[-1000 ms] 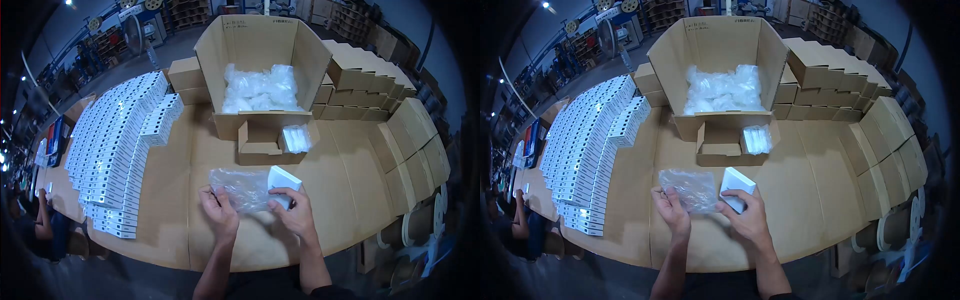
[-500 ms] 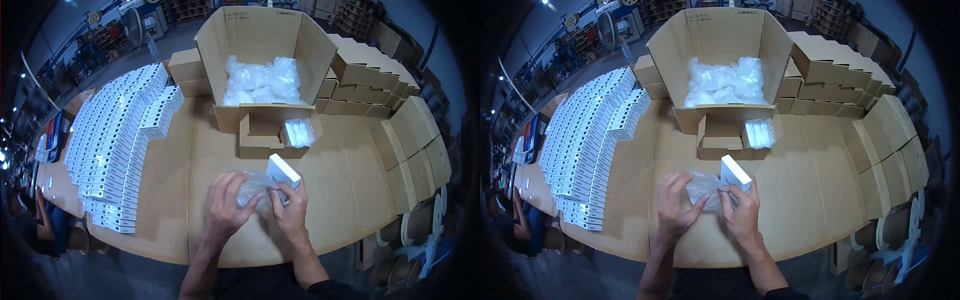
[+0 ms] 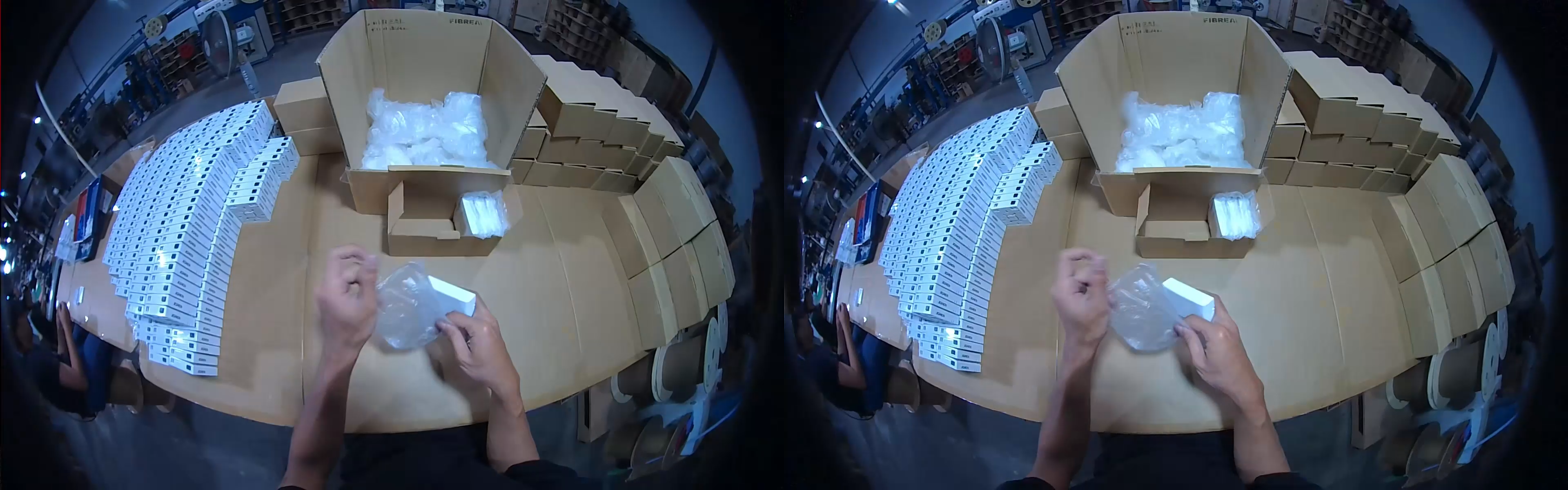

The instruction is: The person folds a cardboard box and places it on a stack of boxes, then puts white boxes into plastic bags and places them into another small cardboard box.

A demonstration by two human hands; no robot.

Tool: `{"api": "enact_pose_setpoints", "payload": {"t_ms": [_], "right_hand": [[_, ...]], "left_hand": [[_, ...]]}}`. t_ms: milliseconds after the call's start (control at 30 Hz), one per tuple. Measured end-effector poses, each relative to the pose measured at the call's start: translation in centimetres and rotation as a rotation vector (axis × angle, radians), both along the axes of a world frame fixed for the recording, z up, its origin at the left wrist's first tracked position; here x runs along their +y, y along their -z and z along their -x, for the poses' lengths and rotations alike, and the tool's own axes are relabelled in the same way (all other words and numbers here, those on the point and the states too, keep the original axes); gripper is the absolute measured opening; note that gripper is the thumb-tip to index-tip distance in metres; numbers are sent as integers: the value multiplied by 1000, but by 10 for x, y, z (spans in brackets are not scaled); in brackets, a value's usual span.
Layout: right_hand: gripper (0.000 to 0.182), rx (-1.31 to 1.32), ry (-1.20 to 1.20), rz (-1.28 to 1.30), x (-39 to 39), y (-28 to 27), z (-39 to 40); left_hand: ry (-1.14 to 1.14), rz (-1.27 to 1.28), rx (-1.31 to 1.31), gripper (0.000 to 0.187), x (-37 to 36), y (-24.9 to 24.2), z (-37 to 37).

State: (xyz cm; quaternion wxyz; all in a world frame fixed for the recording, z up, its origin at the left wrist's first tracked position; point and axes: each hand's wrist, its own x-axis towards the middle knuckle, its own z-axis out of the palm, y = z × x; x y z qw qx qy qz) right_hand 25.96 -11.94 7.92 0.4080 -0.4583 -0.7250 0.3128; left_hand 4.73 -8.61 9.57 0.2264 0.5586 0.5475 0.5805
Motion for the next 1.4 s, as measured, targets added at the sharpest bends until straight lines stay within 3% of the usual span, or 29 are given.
{"api": "enact_pose_setpoints", "payload": {"t_ms": [67, 100, 200, 300, 400, 533, 600, 700, 800, 833, 1033, 1400], "right_hand": [[11, 31, 108, 45, -1, 4, 3], [11, 47, 165, 71, -3, 5, 4], [11, 98, 190, 126, -4, 2, 9], [10, 107, 84, -29, -3, 12, 11], [10, 115, 40, -79, -3, 14, 10], [11, 382, 136, 247, 5, 13, -30], [31, 451, 90, 42, 18, 6, -46], [45, 654, 149, -180, 26, -42, -15], [48, 626, 19, -296, 40, -59, 5], [40, 553, 20, -246, 41, -65, 9], [36, 508, -158, -60, 53, -60, 41], [30, 323, -218, 90, 71, -42, 24]], "left_hand": [[-183, -394, -265, 31, 5, 30, 0], [-156, -377, -358, 56, -6, 26, -5], [137, 3, -757, 61, -33, 37, -28], [429, 354, -642, 59, -33, 37, -19], [428, 289, -537, 51, -28, 45, -17], [343, 160, -327, 50, -40, 55, -6], [334, 185, -293, 50, -44, 59, -2], [330, 250, -388, 49, -48, 65, -2], [326, 264, -308, 46, -47, 68, -1], [327, 268, -271, 45, -48, 69, 0], [346, 302, -209, 47, -46, 68, 4], [332, 300, -357, 42, -44, 75, 3]]}}
